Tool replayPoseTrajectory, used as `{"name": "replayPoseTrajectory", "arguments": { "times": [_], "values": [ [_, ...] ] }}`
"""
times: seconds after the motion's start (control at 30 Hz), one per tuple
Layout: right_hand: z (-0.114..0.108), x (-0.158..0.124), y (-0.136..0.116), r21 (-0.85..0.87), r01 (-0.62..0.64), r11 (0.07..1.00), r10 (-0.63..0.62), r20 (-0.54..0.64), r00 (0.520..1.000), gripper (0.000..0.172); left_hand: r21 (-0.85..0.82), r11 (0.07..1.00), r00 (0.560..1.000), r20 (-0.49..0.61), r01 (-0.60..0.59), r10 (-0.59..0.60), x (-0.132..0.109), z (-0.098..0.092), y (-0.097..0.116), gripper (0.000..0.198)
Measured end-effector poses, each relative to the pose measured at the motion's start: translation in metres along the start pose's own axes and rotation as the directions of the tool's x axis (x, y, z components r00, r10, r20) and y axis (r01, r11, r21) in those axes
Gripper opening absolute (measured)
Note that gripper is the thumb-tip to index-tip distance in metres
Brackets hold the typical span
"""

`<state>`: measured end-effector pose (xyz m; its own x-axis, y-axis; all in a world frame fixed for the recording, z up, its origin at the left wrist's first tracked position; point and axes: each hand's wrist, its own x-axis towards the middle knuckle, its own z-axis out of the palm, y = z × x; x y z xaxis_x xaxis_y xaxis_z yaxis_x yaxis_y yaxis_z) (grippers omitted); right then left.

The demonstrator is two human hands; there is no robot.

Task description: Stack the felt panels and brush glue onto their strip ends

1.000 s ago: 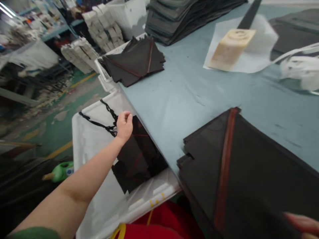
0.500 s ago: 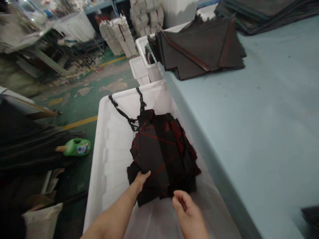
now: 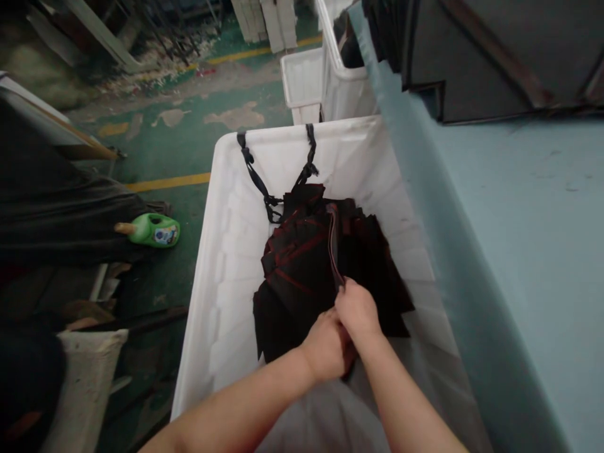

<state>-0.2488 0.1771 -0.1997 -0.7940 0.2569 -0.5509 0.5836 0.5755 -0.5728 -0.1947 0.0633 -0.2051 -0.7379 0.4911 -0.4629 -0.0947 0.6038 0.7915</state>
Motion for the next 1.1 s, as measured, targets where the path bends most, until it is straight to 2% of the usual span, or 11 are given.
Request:
{"name": "replayPoseTrajectory", "arguments": {
  "times": [0.07, 0.13, 0.2, 0.27, 0.37, 0.5, 0.67, 0.77, 0.87, 1.03, 1.1],
  "values": [
    [-0.019, 0.01, 0.014, -0.034, -0.061, 0.998, 0.06, -0.024, 0.998, 0.034, 0.044, 0.999, 1.0, 0.005, -0.01, 0.009, 0.002, -0.001, -0.011, 0.029],
    [-0.031, 0.013, 0.031, -0.026, -0.098, 0.995, 0.096, -0.051, 0.994, 0.034, 0.121, 0.985, 0.99, -0.09, 0.12, -0.11, 0.013, -0.009, -0.036, 0.03],
    [-0.034, 0.007, 0.044, 0.008, -0.12, 0.993, 0.121, -0.071, 0.99, 0.035, 0.175, 0.943, 0.945, -0.219, 0.283, -0.243, 0.033, -0.023, -0.067, 0.035],
    [-0.03, -0.002, 0.051, 0.09, -0.141, 0.986, 0.148, -0.074, 0.986, 0.035, 0.227, 0.893, 0.899, -0.303, 0.389, -0.315, 0.06, -0.04, -0.095, 0.043],
    [-0.026, -0.017, 0.049, 0.236, -0.17, 0.957, 0.19, -0.061, 0.98, 0.037, 0.304, 0.834, 0.869, -0.345, 0.46, -0.354, 0.098, -0.064, -0.121, 0.062],
    [-0.038, -0.032, 0.031, 0.274, -0.199, 0.941, 0.235, -0.104, 0.966, 0.04, 0.385, 0.771, 0.852, -0.356, 0.507, -0.383, 0.126, -0.08, -0.129, 0.064],
    [-0.058, -0.05, 0.018, 0.181, -0.165, 0.969, 0.191, -0.136, 0.972, 0.043, 0.461, 0.736, 0.866, -0.333, 0.496, -0.374, 0.132, -0.094, -0.129, 0.063],
    [-0.061, -0.06, 0.025, 0.193, -0.111, 0.975, 0.138, -0.137, 0.981, 0.044, 0.478, 0.721, 0.863, -0.339, 0.502, -0.376, 0.132, -0.106, -0.134, 0.073],
    [-0.059, -0.067, 0.035, 0.201, -0.123, 0.972, 0.147, -0.112, 0.983, 0.043, 0.488, 0.689, 0.844, -0.313, 0.536, -0.435, 0.126, -0.116, -0.144, 0.077],
    [-0.058, -0.071, 0.04, 0.202, -0.104, 0.974, 0.129, -0.111, 0.985, 0.043, 0.49, 0.614, 0.777, -0.265, 0.618, -0.571, 0.102, -0.127, -0.153, 0.055],
    [-0.059, -0.073, 0.037, 0.168, -0.11, 0.98, 0.128, -0.101, 0.987, 0.044, 0.496, 0.616, 0.784, -0.272, 0.612, -0.558, 0.091, -0.129, -0.147, 0.044]
  ]
}}
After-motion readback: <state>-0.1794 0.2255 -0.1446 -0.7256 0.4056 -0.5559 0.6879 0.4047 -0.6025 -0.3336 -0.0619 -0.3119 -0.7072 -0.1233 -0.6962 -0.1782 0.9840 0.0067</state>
